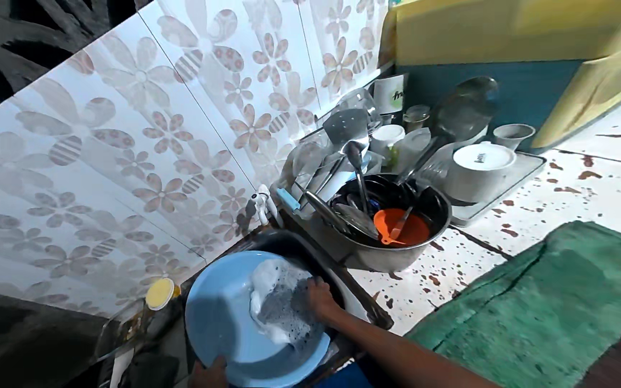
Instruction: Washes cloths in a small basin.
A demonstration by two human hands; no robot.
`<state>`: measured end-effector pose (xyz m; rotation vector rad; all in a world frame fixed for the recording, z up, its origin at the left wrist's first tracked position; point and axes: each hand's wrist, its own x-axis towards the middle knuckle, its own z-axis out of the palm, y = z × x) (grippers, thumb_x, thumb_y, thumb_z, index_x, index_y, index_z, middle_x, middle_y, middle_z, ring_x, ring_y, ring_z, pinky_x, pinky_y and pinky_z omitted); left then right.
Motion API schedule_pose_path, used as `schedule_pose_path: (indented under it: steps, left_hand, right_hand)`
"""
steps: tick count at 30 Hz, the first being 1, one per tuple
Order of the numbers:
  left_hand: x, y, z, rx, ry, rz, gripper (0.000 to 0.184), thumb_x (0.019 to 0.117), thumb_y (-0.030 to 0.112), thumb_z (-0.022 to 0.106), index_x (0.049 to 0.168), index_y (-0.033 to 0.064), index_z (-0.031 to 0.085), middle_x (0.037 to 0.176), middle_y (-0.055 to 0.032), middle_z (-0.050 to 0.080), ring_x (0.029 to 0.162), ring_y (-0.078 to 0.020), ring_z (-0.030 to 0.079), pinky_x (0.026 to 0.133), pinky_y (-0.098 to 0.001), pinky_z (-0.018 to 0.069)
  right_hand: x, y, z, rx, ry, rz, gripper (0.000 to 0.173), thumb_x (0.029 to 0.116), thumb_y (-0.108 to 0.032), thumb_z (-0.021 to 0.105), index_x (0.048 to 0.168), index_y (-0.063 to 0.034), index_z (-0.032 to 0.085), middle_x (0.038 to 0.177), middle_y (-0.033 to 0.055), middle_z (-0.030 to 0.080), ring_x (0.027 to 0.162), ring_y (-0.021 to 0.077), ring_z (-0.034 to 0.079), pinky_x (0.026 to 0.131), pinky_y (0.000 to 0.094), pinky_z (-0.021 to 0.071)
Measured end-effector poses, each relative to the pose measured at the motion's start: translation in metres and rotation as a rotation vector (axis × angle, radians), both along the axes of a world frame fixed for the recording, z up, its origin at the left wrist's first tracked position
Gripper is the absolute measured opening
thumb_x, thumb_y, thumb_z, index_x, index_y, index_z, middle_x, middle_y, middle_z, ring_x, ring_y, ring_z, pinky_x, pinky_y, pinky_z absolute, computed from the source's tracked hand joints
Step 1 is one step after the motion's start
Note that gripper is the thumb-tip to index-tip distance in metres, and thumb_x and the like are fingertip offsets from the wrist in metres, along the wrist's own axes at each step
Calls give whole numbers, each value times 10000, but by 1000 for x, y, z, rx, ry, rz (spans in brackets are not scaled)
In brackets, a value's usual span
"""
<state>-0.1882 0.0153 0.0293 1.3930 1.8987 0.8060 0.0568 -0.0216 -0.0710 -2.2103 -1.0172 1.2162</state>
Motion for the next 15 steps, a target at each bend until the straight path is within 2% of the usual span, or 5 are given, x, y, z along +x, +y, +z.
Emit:
schedule_pose_path:
  steps: [2, 4, 6, 9, 15]
  left_hand:
    - [10, -4, 14, 13, 65, -18, 348, 851, -44, 687, 1173, -148, 609, 1110, -314, 640, 1009, -388, 623, 885, -553, 509]
    - [18, -8, 25, 18, 152, -24, 300, 865, -10, 700, 1128, -139, 635, 1077, -309, 653, 1006, -397, 634, 883, -560, 510]
    - [23, -14, 31, 37, 215, -23, 280, 876, 14, 706, 1107, -135, 650, 1039, -304, 670, 997, -403, 649, 882, -566, 513]
    - [22, -24, 33, 63, 270, -17, 282, 884, 32, 715, 1099, -140, 653, 1017, -310, 676, 980, -417, 660, 882, -578, 513]
    - [32, -47, 49, 152, 379, -43, 264, 897, 55, 699, 1059, -149, 661, 953, -313, 683, 941, -436, 674, 851, -588, 516]
  right_hand:
    - [3, 8, -6, -99, 36, 14, 814, 960, -110, 650, 1567, 122, 158, 1604, 379, 195, 1465, 508, 322, 1169, 564, 362]
    - [6, 11, -17, -131, 66, 85, 700, 976, -187, 661, 1488, 163, 335, 1557, 367, 331, 1442, 473, 388, 1165, 565, 361]
    - [5, 17, -29, -149, 96, 49, 695, 947, -214, 686, 1474, 117, 376, 1487, 317, 461, 1378, 420, 496, 1124, 545, 424]
    - [3, 22, -35, -152, 99, 73, 640, 992, -217, 628, 1495, 88, 376, 1501, 297, 461, 1395, 407, 484, 1137, 534, 413]
    - [-1, 20, -32, -87, 85, 146, 535, 1001, -124, 597, 1454, 112, 437, 1504, 314, 451, 1415, 431, 449, 1150, 545, 389]
